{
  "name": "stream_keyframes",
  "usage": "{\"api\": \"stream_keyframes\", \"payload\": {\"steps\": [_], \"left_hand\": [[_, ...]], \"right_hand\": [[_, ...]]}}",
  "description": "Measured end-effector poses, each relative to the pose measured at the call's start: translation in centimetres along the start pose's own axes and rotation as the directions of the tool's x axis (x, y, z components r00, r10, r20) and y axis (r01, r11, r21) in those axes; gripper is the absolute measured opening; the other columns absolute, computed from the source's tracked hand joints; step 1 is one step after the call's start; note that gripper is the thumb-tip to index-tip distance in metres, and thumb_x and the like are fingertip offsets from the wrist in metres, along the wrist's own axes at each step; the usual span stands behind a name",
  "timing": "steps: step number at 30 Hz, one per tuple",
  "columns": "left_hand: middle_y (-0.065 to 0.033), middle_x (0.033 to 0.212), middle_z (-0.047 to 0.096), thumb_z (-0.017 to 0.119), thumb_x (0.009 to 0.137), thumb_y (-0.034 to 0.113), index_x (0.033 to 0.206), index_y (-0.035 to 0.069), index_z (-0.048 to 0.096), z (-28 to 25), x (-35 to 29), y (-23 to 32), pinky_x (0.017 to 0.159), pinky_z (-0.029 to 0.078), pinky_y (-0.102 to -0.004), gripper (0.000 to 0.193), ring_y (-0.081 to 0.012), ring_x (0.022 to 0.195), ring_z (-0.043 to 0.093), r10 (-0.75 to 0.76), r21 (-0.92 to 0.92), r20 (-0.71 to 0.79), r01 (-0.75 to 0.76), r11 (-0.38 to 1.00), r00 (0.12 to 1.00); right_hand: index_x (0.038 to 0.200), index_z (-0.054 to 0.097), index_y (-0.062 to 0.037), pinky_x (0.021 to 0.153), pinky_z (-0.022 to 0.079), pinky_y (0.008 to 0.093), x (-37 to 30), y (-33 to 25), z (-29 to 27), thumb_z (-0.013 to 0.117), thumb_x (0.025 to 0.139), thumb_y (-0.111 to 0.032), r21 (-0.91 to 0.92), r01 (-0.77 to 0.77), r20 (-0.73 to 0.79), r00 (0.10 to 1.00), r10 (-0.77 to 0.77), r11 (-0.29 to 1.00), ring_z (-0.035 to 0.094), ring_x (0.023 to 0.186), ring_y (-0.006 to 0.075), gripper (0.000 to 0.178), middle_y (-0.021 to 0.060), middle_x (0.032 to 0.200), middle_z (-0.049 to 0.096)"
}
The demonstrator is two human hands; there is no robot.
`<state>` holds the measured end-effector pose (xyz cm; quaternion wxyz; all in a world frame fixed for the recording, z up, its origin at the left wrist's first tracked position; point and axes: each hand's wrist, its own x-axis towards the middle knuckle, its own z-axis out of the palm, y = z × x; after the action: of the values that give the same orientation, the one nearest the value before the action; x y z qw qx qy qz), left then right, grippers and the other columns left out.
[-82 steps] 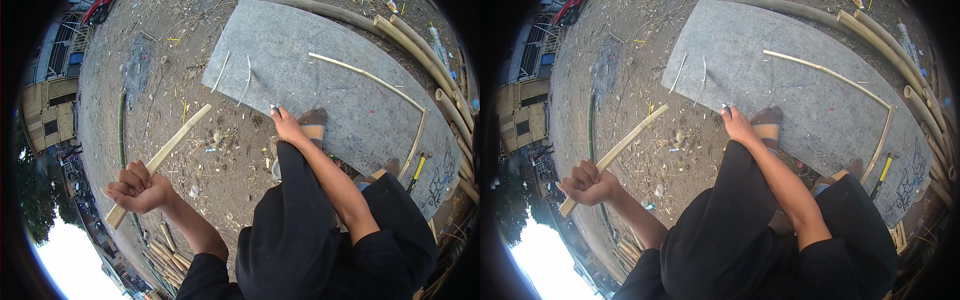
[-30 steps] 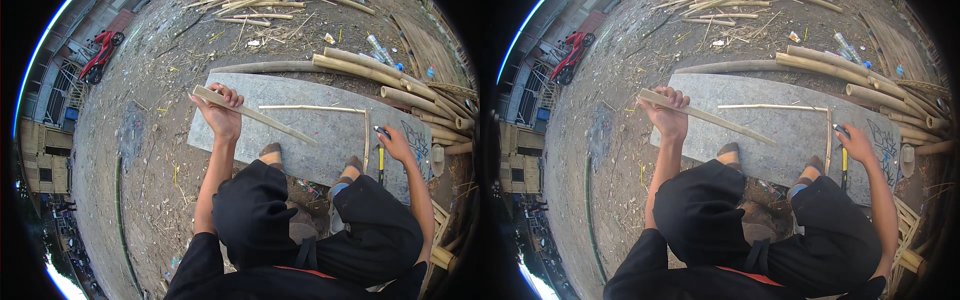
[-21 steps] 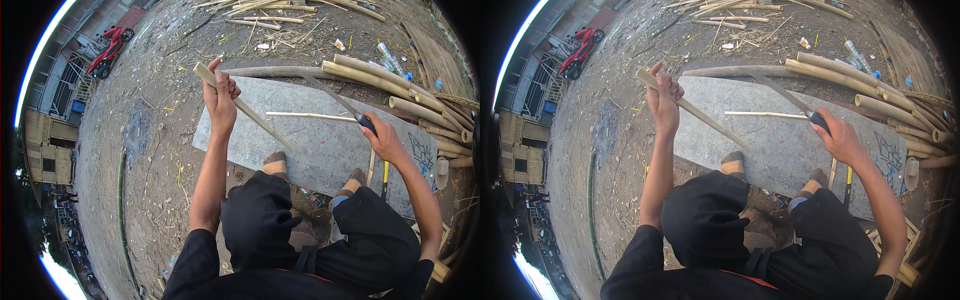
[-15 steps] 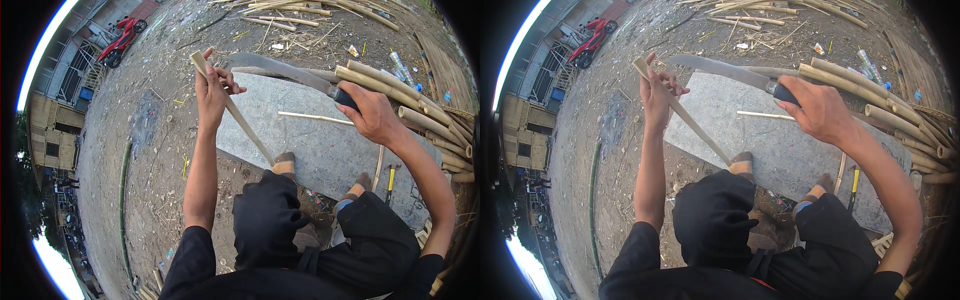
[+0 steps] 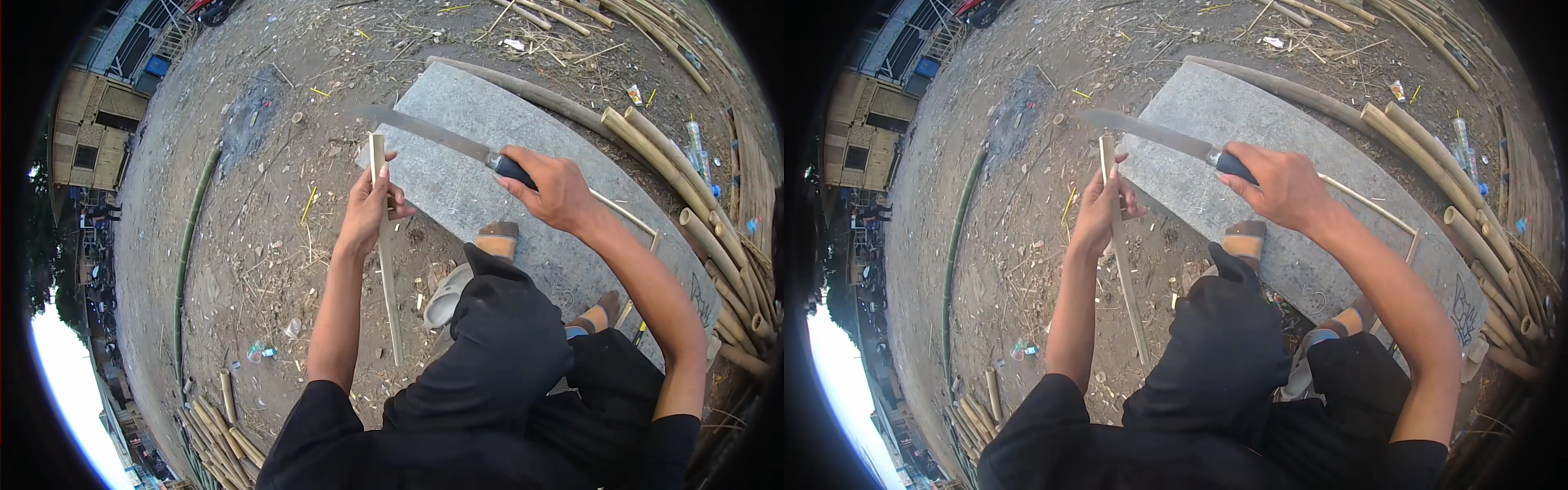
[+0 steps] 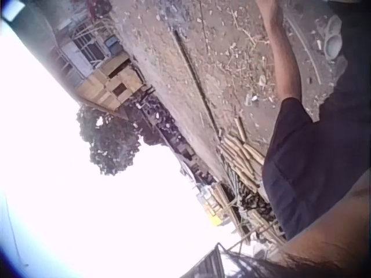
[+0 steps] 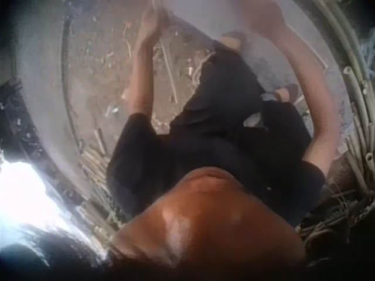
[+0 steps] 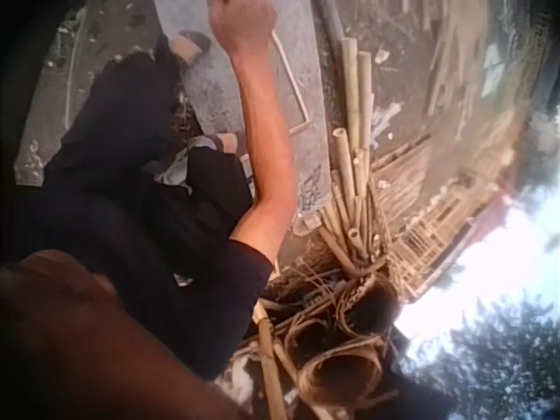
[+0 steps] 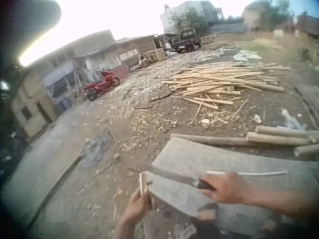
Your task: The person shaves strips of wood using a knife while sitting outdoors. The person holds the wood strip and scrapes it with the blade, then checks the fit against other wood pieces on a concrete surface.
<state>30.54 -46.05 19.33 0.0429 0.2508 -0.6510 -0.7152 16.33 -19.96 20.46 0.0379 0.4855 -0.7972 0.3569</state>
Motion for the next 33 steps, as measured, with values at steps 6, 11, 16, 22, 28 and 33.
{"api": "stream_keyframes", "payload": {"steps": [6,11,16,22,28,33], "left_hand": [[0.0045,0.069,0.038,0.041,0.106,0.036,0.1,0.011,0.046,-1.0,-2.0,-4.1,0.048,0.035,-0.0223,0.026,-0.0053,0.052,0.032,-0.271,-0.098,0.048,0.275,0.957,0.961],[0.0048,0.069,0.036,0.044,0.105,0.026,0.087,0.01,0.046,-3.1,-3.5,-5.0,0.046,0.024,-0.0231,0.025,-0.0058,0.053,0.028,-0.378,-0.107,0.161,0.397,0.911,0.911],[0.0053,0.07,0.032,0.046,0.104,0.027,0.087,0.013,0.045,-4.6,-5.1,-6.3,0.043,0.02,-0.0217,0.022,-0.0038,0.052,0.027,-0.44,-0.174,0.174,0.468,0.867,0.881],[0.0072,0.069,0.031,0.047,0.104,0.029,0.089,0.014,0.044,-4.9,-5.7,-7.1,0.042,0.02,-0.0206,0.021,-0.0025,0.051,0.026,-0.418,-0.175,0.191,0.45,0.876,0.888],[0.0072,0.069,0.032,0.048,0.104,0.028,0.097,0.015,0.044,-5.7,-6.7,-6.3,0.04,0.019,-0.0192,0.016,-0.0016,0.049,0.025,-0.46,-0.25,0.136,0.479,0.841,0.878],[0.0064,0.069,0.033,0.046,0.104,0.025,0.103,0.016,0.045,-8.4,-10.7,-4.5,0.038,0.018,-0.0183,0.01,-0.0011,0.048,0.026,-0.472,-0.276,0.163,0.499,0.821,0.866]], "right_hand": [[0.115,0.06,-0.0124,0.055,0.052,0.041,1.7,-1.3,9.1,0.063,0.089,-0.043,-0.002,0.186,0.239,0.954,-0.18,0.983,0.067,0.068,0.0298,0.04,0.0086,0.079,0.065],[0.108,0.061,-0.0133,0.051,0.049,0.0397,1.5,-1.9,12.3,0.066,0.087,-0.044,0.006,0.22,0.243,0.946,-0.215,0.975,0.063,0.06,0.0282,0.038,0.007,0.068,0.059],[0.099,0.06,-0.0153,0.046,0.047,0.0407,0.2,-2.6,15.7,0.064,0.087,-0.049,0.045,0.209,0.249,0.945,-0.213,0.977,0.062,0.053,0.0283,0.036,0.0059,0.061,0.058],[0.096,0.059,-0.0176,0.043,0.047,0.0412,0.4,-1.2,16.8,0.062,0.087,-0.052,0.021,0.264,0.223,0.939,-0.262,0.964,0.062,0.05,0.0289,0.036,0.006,0.057,0.058],[0.097,0.06,-0.0163,0.049,0.049,0.0449,1.3,-1.4,17.8,0.06,0.09,-0.051,-0.033,0.111,0.285,0.954,-0.097,0.993,0.064,0.056,0.0329,0.036,0.0089,0.06,0.06],[0.102,0.063,-0.0119,0.061,0.05,0.0497,1.4,7.0,13.0,0.056,0.094,-0.049,-0.205,-0.446,0.178,0.858,0.481,0.871,0.067,0.07,0.0391,0.038,0.0164,0.07,0.066]]}}
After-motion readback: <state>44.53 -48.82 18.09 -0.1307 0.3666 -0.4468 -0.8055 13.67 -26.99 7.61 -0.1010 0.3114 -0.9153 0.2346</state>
